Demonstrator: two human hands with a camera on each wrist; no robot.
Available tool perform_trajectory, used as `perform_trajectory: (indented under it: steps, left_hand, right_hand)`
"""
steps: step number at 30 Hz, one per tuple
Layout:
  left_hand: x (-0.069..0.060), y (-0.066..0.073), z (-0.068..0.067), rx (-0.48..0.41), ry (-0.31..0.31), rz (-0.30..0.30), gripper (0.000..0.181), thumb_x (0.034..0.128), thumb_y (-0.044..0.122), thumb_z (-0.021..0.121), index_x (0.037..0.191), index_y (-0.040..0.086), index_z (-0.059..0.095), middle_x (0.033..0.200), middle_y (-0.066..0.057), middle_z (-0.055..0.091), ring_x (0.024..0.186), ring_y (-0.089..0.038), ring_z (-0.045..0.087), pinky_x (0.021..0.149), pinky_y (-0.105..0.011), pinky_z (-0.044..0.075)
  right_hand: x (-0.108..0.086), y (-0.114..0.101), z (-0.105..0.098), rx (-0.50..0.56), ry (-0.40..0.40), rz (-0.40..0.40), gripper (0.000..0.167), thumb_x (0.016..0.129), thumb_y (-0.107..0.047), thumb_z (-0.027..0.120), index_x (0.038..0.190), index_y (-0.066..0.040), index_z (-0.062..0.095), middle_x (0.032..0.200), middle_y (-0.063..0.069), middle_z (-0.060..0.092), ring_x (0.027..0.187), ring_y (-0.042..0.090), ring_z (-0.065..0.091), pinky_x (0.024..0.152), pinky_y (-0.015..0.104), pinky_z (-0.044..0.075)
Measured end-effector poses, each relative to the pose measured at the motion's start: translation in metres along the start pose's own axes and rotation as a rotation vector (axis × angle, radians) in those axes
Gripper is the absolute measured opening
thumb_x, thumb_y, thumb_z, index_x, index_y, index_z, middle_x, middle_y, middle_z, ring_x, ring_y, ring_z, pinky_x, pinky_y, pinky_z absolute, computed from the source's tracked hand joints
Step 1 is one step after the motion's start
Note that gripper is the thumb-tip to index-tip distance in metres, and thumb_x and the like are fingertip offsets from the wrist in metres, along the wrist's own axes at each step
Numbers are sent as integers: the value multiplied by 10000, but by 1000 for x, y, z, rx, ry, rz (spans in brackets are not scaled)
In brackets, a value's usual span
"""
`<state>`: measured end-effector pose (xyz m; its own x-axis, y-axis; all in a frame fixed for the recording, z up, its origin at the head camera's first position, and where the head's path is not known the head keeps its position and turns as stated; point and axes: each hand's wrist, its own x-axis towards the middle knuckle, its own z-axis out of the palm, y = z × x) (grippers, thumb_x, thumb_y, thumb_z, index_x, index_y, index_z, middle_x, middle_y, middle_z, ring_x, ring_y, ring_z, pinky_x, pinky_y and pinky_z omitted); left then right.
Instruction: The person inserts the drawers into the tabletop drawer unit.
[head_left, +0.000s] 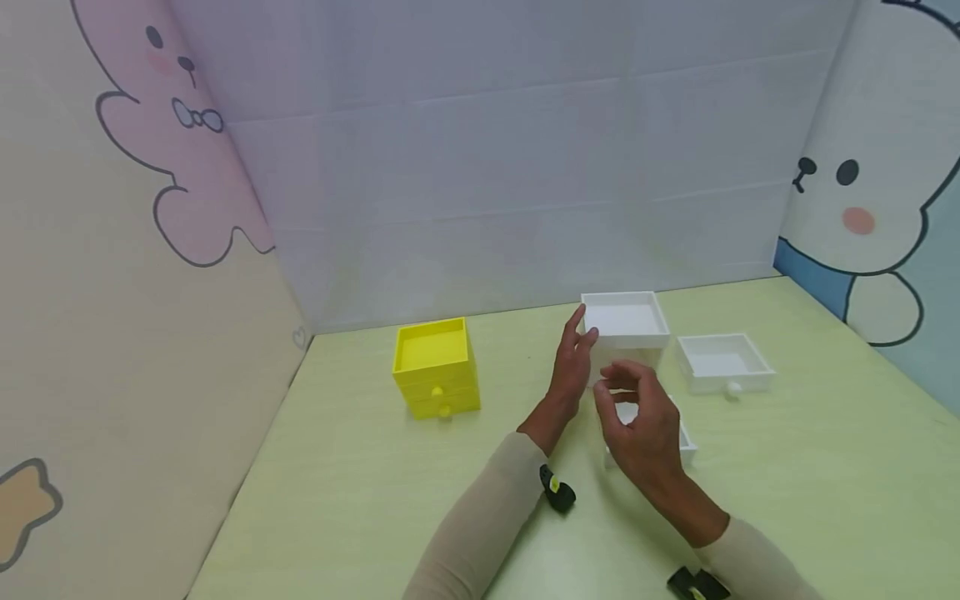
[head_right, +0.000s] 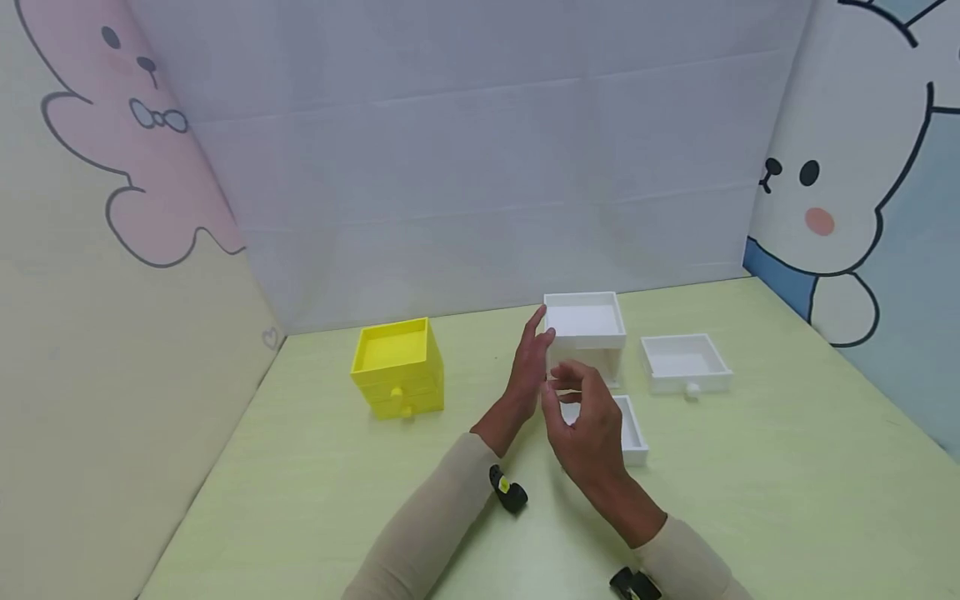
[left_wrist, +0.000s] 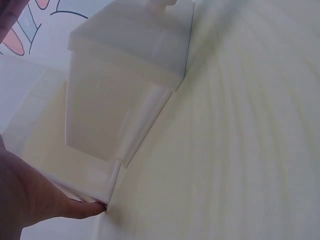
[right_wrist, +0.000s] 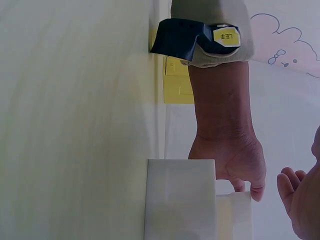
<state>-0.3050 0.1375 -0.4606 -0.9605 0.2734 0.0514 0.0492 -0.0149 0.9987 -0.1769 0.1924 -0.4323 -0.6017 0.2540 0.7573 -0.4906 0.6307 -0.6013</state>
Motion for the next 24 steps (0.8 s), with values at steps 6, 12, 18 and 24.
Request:
perform_trajectory:
  steps: [6,12,18,24]
  left_hand:
    - [-2,1,1,45,21,-4,439,1028,449,457,1463,473,400,1444,13,482,1223,-252,541,997,-540,445]
    - [-4,4,6,156,69,24,393,1029,447,450,1422,458,453,1383,-27,483,1218,-246,525,962,-494,457]
    - [-7,7,8,234,81,50,386,1018,444,475,1403,425,455,1281,-68,494,1218,-260,522,908,-492,471]
    - [-6,8,5,235,42,52,398,1010,474,483,1403,445,429,1344,-67,474,1327,-277,447,973,-530,440]
  right_hand:
    - [-4,-12,-11,-18,4,14,289,860,25,679,1136,46,594,1018,102,702,825,196,680,711,177,530]
    - [-8,-25,-24,-143,-19,250,285,879,-54,706,1130,7,583,991,71,714,740,204,704,625,113,497]
    - [-14,-26,-42,-234,-75,410,295,896,-164,716,1118,-19,587,968,47,709,702,106,676,603,95,460]
    - [-22,-24,-58,-281,-147,509,271,910,-280,713,1036,-62,615,893,14,712,650,0,616,577,141,458]
